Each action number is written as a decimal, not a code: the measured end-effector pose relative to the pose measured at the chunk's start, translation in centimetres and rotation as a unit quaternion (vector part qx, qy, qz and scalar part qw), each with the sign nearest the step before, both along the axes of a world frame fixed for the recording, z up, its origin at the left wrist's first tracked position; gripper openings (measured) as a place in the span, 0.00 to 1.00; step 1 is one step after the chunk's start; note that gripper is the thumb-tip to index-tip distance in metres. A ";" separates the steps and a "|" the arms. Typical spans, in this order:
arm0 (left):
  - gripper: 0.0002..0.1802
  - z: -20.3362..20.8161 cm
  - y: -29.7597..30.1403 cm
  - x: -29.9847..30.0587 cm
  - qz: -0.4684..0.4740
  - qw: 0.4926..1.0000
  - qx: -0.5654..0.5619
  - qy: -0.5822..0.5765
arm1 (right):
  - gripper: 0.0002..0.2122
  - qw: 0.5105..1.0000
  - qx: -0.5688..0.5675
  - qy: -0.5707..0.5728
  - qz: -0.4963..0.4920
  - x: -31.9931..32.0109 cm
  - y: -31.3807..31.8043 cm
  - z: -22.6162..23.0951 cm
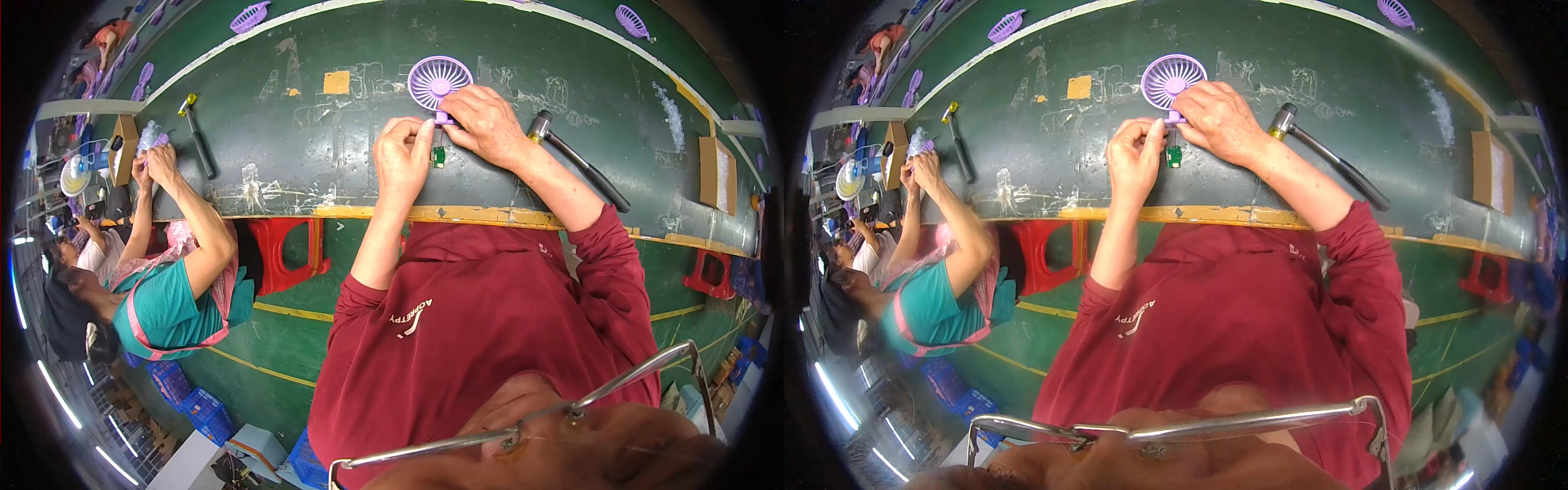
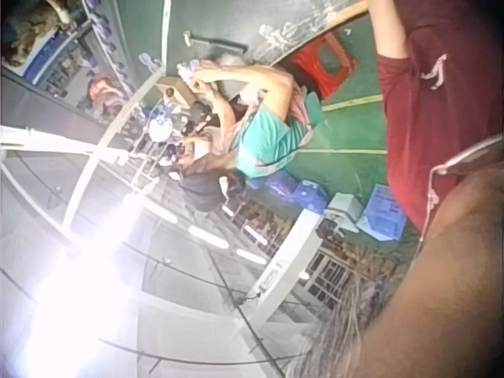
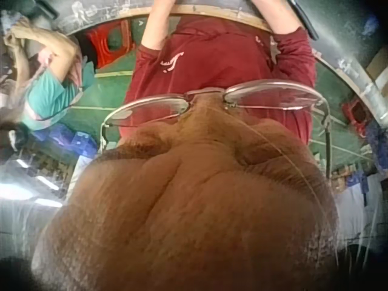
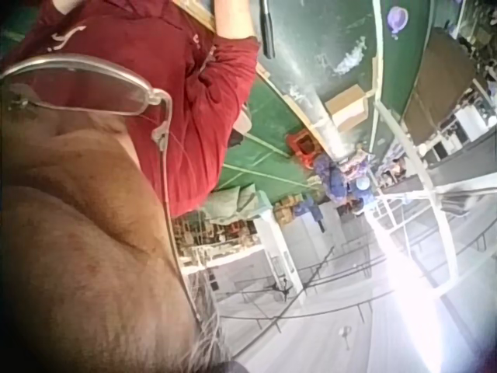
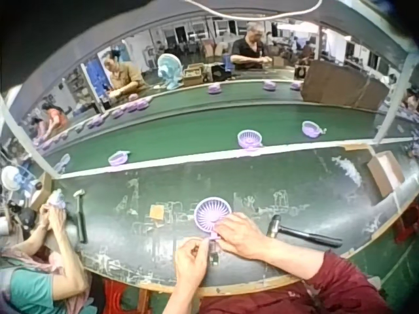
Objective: Assemble small plastic fans by joining housing and motor components at a factory assembly line.
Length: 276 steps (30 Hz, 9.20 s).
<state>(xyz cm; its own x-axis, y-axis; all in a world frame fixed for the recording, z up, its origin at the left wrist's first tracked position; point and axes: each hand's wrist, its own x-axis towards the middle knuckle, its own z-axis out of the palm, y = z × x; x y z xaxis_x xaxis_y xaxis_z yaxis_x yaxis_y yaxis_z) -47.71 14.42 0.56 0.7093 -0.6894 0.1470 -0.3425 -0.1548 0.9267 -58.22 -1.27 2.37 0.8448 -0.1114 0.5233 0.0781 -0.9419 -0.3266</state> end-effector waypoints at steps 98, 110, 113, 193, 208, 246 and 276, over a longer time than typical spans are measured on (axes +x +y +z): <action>0.08 6.7 -16.9 -5.1 -0.179 0.893 -0.111 -0.398 | 0.06 0.817 -0.026 -0.004 -0.576 -30.8 -26.5 -3.2; 0.09 6.5 -16.4 -6.7 -0.197 0.887 -0.123 -0.399 | 0.08 0.773 0.590 -0.143 -0.183 -15.4 -10.6 3.7; 0.09 6.8 -16.1 -7.0 -0.195 0.883 -0.120 -0.410 | 0.08 0.761 0.603 -0.174 -0.163 -13.7 -9.3 3.2; 0.09 6.2 -16.6 -7.0 -0.183 0.894 -0.158 -0.377 | 0.08 0.804 0.541 -0.177 -0.170 -13.3 -6.9 3.4; 0.14 6.5 -17.7 -3.9 -0.272 0.892 -0.153 -0.327 | 0.08 0.972 0.181 -0.022 -0.148 -11.1 -11.7 6.5; 0.08 -0.3 -12.1 14.7 0.044 0.968 -0.068 -0.236 | 0.13 0.872 0.356 0.100 0.322 -8.5 -3.5 14.4; 0.20 -1.3 -23.0 36.8 0.078 0.876 0.210 -0.426 | 0.21 0.967 0.085 0.171 -0.167 -10.8 -2.3 1.6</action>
